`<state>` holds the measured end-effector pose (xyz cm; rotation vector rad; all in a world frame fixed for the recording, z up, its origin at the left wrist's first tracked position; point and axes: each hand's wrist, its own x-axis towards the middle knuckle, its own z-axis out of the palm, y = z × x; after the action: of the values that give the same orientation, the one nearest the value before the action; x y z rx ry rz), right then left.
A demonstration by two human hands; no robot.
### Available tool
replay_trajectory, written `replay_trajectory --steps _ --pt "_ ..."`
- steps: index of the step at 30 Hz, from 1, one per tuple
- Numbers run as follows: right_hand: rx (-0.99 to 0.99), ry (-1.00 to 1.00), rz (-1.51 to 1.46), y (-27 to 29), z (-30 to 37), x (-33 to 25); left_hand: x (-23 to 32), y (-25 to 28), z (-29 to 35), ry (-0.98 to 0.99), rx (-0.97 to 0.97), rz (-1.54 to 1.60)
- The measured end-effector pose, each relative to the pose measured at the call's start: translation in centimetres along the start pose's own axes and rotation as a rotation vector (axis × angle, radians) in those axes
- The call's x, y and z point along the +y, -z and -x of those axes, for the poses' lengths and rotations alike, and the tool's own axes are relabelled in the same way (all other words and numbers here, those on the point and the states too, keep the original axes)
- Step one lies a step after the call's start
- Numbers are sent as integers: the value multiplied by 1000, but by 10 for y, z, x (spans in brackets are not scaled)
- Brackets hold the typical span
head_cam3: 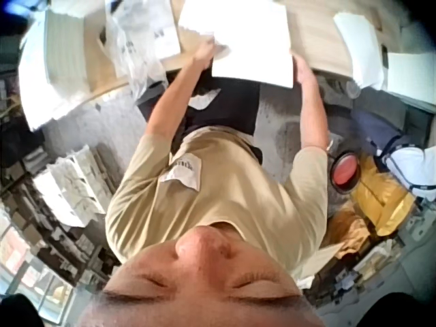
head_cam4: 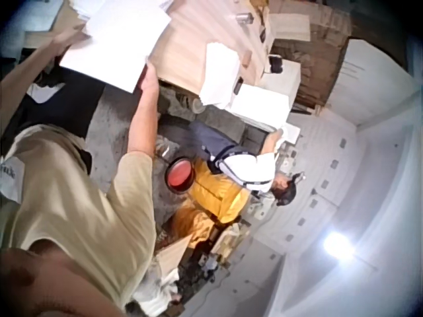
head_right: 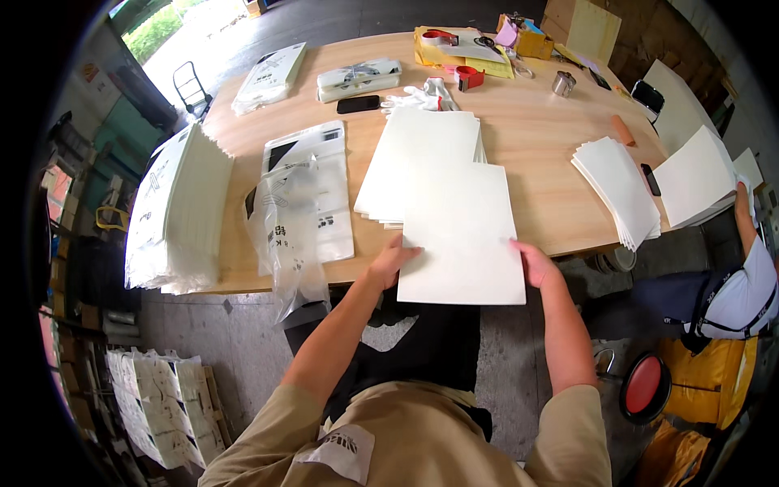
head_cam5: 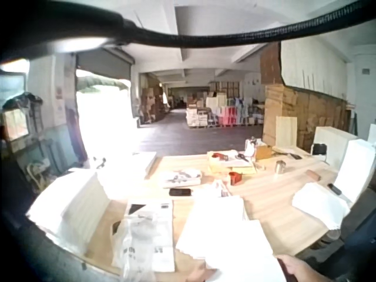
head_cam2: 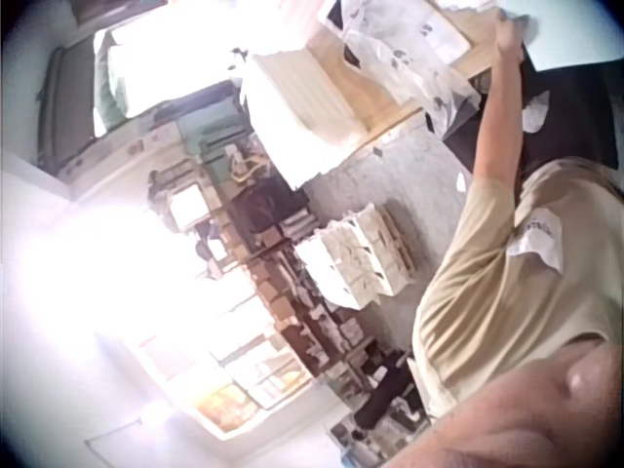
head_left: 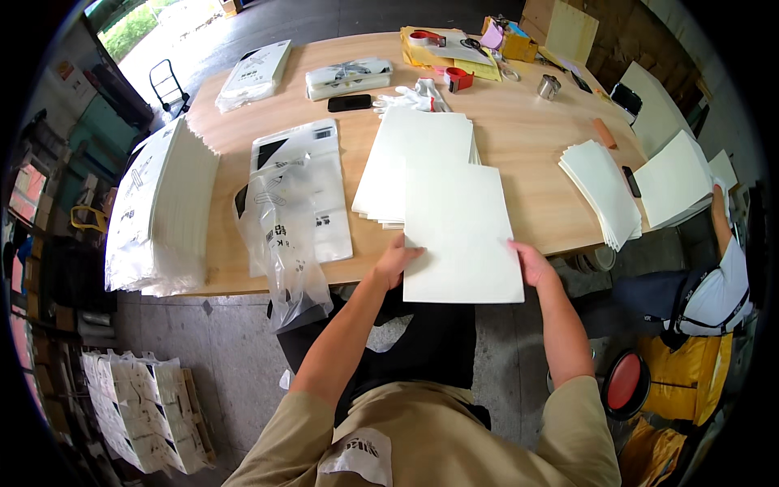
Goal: The person repeatedly picks up stacks of white paper, places them into clear plastic bags, and seals the bags. The packaged items are then set aside on the table.
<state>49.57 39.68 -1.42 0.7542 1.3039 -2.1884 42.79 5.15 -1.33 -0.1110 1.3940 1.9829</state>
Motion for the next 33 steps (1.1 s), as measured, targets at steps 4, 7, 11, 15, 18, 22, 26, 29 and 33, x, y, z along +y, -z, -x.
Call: replay_trajectory --steps 4,7,11,15,18,22,26,29,33 --pt "24 185 141 -38 8 8 -20 10 0 -103 7 -46" --pt "149 406 304 -73 32 20 -30 -11 15 -485 0 -515" --pt "313 713 454 -112 67 44 1 -85 83 -280 -10 -684" --pt "216 735 176 -155 98 64 -28 -109 105 -743 42 -979" --pt "108 817 242 -154 103 81 -20 -111 129 -750 4 -1074" --pt "123 773 227 -170 121 79 -8 -95 148 -834 -18 -1158" --pt "177 744 192 -167 126 89 -15 -72 154 -840 -36 -924" --pt "76 701 258 -168 135 94 -26 -65 157 -609 130 -397" --pt "-26 653 393 -182 139 108 -37 -48 160 -419 -51 -17"
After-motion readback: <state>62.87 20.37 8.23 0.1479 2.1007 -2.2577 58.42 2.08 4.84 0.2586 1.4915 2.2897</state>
